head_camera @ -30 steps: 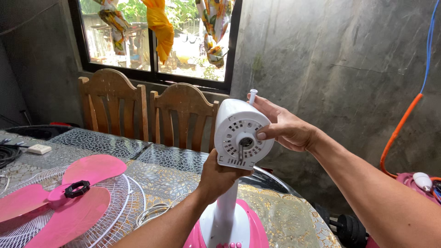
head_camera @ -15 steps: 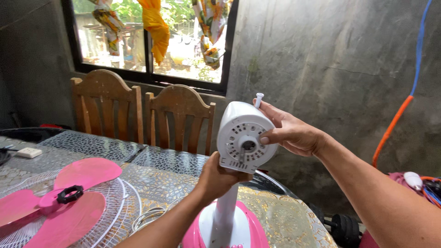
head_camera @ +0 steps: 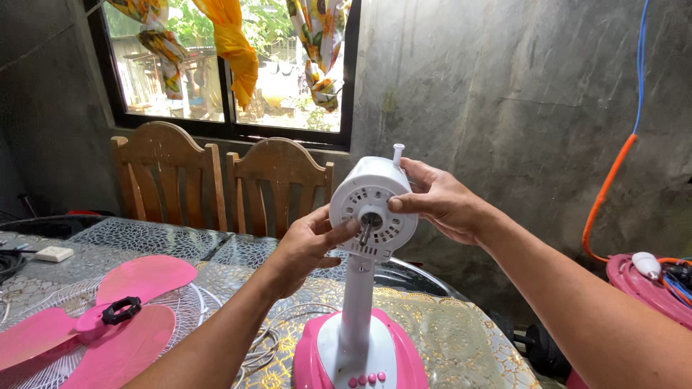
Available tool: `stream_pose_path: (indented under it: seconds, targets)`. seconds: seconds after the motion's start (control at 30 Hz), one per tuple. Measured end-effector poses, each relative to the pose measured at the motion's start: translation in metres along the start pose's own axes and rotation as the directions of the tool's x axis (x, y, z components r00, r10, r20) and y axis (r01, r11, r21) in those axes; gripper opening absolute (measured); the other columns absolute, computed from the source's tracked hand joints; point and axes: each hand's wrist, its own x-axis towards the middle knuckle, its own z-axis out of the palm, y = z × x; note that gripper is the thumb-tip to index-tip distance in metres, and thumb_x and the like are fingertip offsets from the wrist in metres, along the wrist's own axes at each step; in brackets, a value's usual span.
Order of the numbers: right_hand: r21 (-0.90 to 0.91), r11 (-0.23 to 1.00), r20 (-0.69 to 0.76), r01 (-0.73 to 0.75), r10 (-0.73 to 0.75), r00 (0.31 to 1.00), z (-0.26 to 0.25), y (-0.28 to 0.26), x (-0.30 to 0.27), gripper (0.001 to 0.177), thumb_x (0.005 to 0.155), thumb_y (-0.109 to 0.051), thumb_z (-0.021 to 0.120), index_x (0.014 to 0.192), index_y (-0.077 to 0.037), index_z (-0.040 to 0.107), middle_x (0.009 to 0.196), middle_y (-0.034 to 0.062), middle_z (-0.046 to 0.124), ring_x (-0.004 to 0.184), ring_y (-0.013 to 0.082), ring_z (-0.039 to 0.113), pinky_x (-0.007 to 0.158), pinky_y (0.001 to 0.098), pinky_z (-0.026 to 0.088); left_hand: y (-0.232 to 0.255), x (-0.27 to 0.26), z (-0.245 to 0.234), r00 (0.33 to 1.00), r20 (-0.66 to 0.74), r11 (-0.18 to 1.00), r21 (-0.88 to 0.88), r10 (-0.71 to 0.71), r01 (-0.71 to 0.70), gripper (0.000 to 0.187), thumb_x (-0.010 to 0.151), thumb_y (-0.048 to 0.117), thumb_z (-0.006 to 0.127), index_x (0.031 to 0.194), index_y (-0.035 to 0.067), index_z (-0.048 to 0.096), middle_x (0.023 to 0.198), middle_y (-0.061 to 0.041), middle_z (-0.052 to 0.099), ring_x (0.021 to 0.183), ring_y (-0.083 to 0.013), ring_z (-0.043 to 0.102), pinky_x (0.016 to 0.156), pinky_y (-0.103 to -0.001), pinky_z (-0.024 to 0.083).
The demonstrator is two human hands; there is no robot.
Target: The person reassembles a disassembled pink and white electric fan on a glass table. They insert a white plastic tube into the motor housing, secure it with a screwdriver, and adjust the fan head. The fan blades and cage remain on the table and are not attached during the clip.
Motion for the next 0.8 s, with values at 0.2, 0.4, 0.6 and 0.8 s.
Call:
stream_pose_path:
  seconds: [0.2,0.4,0.6,0.8]
  targets:
    - [-0.023,0.998,-0.112,0.051,-0.054,0.992,-0.003,0.012,0.003,0.129,0.054,-0.036,0.096,0.156,0.001,0.025,0.15,0.0248,0.052,0.139,0.0322,0.053,0.116,0.0499,0.042,-0.006,0.006,0.006,1.0,0.02,1.0,-0.027,0.0,0.001,0.084,0.069,0.059,0.076,0.139,0.016,0.058,0.138,-0.013,0.065,0.134,-0.0339,0.058,0.106,-0.068,0.046]
    - [-0.073,0.997,-0.13,0.015,-0.024,0.991,0.002,0.017,-0.003,0.13,0.057,-0.05,0.091,0.159,-0.003,0.025,0.15,0.0218,0.053,0.14,0.0331,0.052,0.113,0.0514,0.042,-0.007,0.005,0.008,1.0,0.006,1.0,-0.022,-0.001,0.001,0.084,0.071,0.056,0.076,0.142,0.016,0.056,0.137,-0.015,0.066,0.133,-0.0358,0.059,0.103,-0.071,0.046]
    - [-0.015,1.0,-0.092,0.016,-0.017,0.996,0.012,0.016,-0.01,0.128,0.058,-0.065,0.081,0.161,-0.014,0.025,0.152,0.0174,0.053,0.139,0.0321,0.051,0.108,0.0613,0.045,0.012,0.005,0.005,1.0,-0.003,1.0,0.001,0.011,-0.011,0.085,0.076,0.062,0.064,0.151,0.028,0.045,0.137,-0.015,0.066,0.123,-0.0358,0.067,0.101,-0.068,0.047]
    - [0.03,0.998,-0.044,0.055,-0.054,0.998,0.009,0.022,-0.013,0.136,0.058,-0.068,0.081,0.161,-0.012,0.013,0.161,0.0156,0.038,0.145,0.0327,0.042,0.109,0.0637,0.043,0.025,0.007,0.011,0.996,0.048,0.997,-0.009,0.081,-0.081,0.094,0.077,0.069,0.059,0.155,0.022,0.034,0.135,-0.019,0.065,0.116,-0.0371,0.071,0.094,-0.063,0.06]
